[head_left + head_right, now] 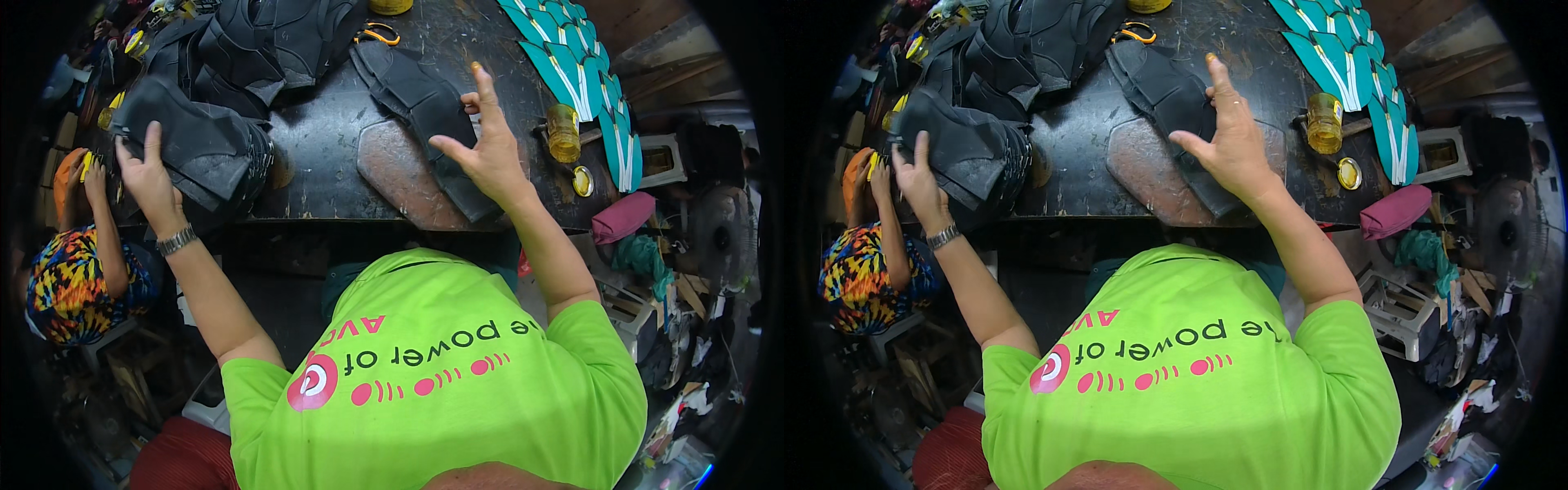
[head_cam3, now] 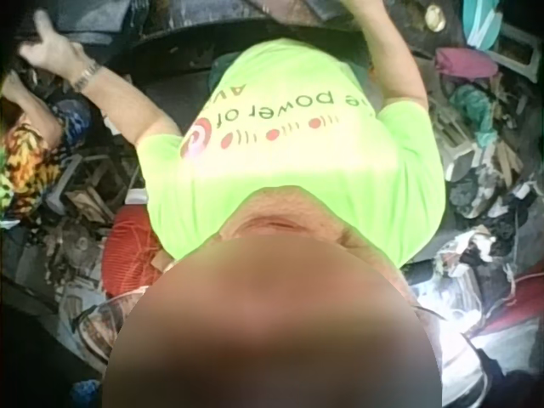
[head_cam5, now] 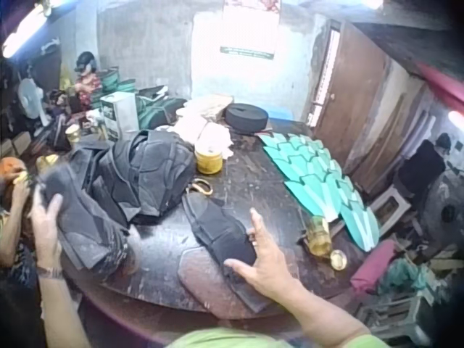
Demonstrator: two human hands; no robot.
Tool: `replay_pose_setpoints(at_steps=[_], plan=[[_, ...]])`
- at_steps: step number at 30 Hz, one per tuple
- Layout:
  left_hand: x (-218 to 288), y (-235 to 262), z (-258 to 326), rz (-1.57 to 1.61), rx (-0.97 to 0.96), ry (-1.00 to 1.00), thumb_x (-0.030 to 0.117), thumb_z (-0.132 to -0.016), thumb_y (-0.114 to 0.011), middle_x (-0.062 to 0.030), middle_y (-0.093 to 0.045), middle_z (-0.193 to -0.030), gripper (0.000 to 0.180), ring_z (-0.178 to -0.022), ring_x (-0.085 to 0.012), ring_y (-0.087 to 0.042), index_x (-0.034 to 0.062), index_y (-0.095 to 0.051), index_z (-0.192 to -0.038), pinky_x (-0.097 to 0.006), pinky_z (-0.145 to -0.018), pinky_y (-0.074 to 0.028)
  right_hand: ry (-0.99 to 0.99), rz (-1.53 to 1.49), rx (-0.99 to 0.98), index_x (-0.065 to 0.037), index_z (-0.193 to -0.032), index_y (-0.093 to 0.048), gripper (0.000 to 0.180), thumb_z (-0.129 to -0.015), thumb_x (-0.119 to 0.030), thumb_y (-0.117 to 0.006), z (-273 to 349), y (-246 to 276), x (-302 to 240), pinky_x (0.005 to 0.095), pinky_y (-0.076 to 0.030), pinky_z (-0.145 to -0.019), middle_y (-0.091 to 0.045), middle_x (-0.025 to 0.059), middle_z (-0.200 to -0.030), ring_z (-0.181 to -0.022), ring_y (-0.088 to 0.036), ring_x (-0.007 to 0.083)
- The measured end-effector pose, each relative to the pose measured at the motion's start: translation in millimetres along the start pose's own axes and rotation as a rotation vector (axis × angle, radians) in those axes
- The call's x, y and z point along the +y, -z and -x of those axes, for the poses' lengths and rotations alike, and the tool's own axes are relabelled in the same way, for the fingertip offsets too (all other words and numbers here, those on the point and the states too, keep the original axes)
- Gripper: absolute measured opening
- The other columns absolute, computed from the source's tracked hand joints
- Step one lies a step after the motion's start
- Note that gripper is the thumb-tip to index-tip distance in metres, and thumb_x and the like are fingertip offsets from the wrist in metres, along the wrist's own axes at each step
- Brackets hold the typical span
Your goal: The person repeatedly picks up teal fabric pieces with white stripes, aligns them, and presses them together on a workbench. Later, the person handles black fabric pieces, aligning and stacking them. The person works one piece at a time, frequently resetting the position of each item.
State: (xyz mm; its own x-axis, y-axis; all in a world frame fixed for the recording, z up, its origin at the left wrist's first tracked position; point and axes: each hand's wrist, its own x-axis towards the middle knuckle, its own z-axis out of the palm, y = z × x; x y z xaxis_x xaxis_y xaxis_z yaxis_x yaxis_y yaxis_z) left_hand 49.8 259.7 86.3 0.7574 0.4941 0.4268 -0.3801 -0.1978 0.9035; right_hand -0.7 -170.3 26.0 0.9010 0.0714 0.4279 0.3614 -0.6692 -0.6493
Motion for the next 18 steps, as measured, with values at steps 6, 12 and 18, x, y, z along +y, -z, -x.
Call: replay_pose_setpoints(at_steps=[6,12,18], plan=[[-80.8,38.0,-16.1,-0.251,0.032,0.062,0.022,-0.091,-0.078,-0.0214,-0.062,-0.132,0.065,-0.12,-0.0288,-0.061,-0.0114,-0.049,-0.138,-0.037,-0.108,-0.045,0.061,0.262,-0.023,-0.011,-0.162,-0.018,0.12,-0.07,-0.032,-0.092,2.9,-18.8,5.8,0.049,-0.039,-0.113,-0.044,0.0229,-0.149,-0.132,-0.046,0.0425],[-75.0,30.9,-13.3,-0.899,0.022,-0.132,0.04,-0.094,-0.071,-0.0374,-0.04,-0.149,0.086,-0.139,-0.0465,-0.042,-0.01,-0.031,-0.151,-0.045,-0.117,-0.033,-0.043,0.149,-0.064,-0.012,-0.162,-0.015,0.119,-0.071,-0.027,-0.09,-0.3,-19.1,9.1,0.0497,-0.035,-0.117,-0.04,0.0248,-0.15,-0.14,-0.038,0.0442],[-65.5,17.5,2.5,-1.356,0.067,-0.136,0.069,-0.096,-0.05,-0.0335,-0.045,-0.143,0.084,-0.138,-0.0474,-0.043,0.0107,-0.039,-0.155,-0.058,-0.113,-0.032,-0.013,0.092,0.007,-0.012,-0.162,-0.016,0.116,-0.071,-0.019,-0.087,3.1,-16.3,8.4,0.0477,-0.034,-0.117,-0.037,0.0248,-0.151,-0.141,-0.037,0.0427]])
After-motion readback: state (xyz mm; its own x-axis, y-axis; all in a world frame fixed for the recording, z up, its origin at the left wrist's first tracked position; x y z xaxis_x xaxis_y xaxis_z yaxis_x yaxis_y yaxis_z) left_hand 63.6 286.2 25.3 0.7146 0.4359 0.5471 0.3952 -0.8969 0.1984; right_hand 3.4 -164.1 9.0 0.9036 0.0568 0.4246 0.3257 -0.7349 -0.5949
